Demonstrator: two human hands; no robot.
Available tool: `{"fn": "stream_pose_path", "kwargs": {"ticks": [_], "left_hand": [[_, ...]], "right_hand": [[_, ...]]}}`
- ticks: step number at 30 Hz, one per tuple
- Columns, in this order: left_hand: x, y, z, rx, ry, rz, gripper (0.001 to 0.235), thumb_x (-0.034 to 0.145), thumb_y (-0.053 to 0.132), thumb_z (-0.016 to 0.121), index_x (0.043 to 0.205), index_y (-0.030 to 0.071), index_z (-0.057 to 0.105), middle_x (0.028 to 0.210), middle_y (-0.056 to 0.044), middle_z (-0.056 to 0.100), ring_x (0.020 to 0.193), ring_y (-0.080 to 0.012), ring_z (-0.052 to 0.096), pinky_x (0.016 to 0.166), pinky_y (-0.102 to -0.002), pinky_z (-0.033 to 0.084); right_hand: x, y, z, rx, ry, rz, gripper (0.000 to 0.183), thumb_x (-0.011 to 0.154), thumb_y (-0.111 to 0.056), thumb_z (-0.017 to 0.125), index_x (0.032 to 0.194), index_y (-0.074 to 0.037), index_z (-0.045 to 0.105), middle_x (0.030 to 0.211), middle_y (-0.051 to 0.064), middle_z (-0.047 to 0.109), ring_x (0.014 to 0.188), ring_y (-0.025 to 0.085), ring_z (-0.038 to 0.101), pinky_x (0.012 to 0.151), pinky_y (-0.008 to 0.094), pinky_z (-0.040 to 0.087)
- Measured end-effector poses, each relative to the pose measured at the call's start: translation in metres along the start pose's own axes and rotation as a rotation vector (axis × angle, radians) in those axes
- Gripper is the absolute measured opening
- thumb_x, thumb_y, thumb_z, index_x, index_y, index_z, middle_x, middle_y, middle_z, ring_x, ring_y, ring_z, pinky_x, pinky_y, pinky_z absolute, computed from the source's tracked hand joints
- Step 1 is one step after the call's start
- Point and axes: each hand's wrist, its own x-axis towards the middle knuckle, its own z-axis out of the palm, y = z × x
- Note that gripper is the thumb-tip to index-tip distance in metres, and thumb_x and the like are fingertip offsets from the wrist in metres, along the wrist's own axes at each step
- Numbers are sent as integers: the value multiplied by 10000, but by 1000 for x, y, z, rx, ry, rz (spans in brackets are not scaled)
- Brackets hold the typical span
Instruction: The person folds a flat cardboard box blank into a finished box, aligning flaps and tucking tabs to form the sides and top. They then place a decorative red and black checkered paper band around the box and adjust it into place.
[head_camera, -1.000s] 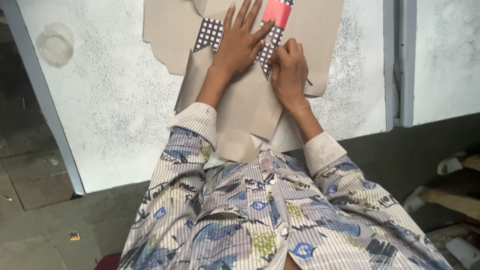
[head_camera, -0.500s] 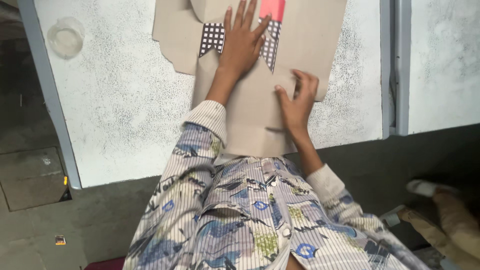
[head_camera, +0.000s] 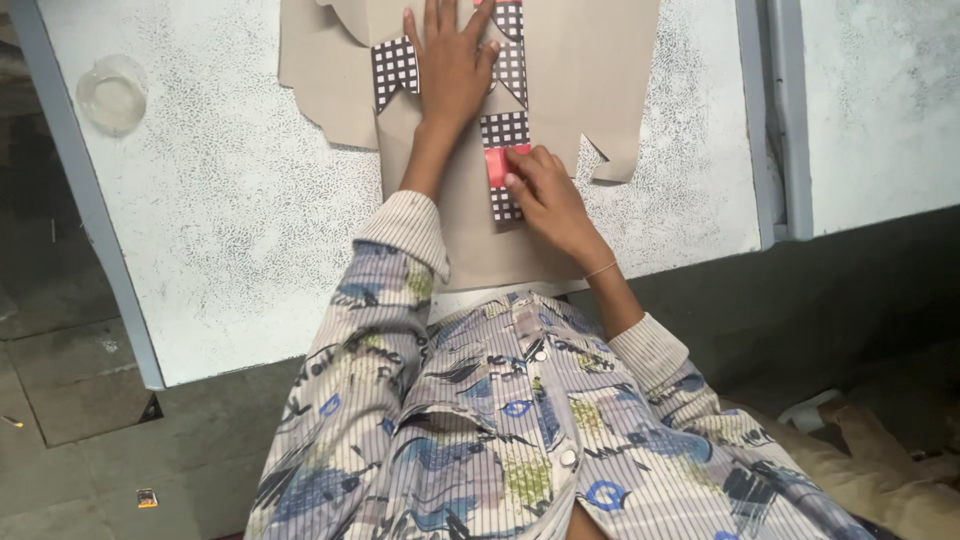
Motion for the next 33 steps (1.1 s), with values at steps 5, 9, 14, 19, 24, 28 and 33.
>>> {"fn": "stream_pose_path", "kwargs": {"ticks": [5,9,14,19,24,28,33], "left_hand": [[-45,16,-19,-37,-75,134,570,966,374,670,1511,300,521,1647,-185,197,1523,-407,133,1153,-728,23],[-86,15,-17,75,-121,188,509,1028,401,610,1527,342,524,1692,-133,172,1570,-356,132,1187,-740,13],[-80,16,-12,125,-64,214,523,1036,457,595,1536,323,518,1694,-137,193,1571,-341,151,1201,-720,45],[-80,14,-13,70,-42,158,602,970,514,651,1528,330,521,1668,-98,256,1545,-300,227,1210,-674,106],[-77,16,-13,64,-39,123,623,944,530,685,1513,333,528,1662,-73,281,1539,-285,253,1226,-655,124],[-79,18,-22,44,-50,172,611,967,512,665,1533,325,527,1677,-85,257,1550,-291,230,1230,-658,100],[-90,14,-33,-7,-167,322,542,1036,487,601,1538,304,508,1703,-41,230,1579,-308,148,1244,-653,45]], "right_hand": [[1,3,0,-64,8,-21,366,1024,-147,537,1342,25,592,1133,169,574,1092,325,560,981,418,447],[5,15,-1,176,26,-8,304,1004,-59,575,1287,31,637,1171,137,651,1078,228,642,972,368,511],[28,22,-1,289,334,134,95,991,-53,662,1042,21,695,899,64,733,781,112,661,714,278,537],[54,20,-2,67,479,144,134,917,-117,761,879,-16,682,733,57,716,646,141,674,616,292,520],[69,22,-2,-126,480,233,131,864,-167,794,833,-77,705,733,49,734,663,192,717,626,355,536],[69,23,-4,-281,482,218,167,848,-161,820,807,-69,687,766,62,702,704,258,691,647,413,510],[71,24,-6,-310,441,180,199,830,-133,812,804,-66,626,848,72,611,757,273,645,658,431,481]]}}
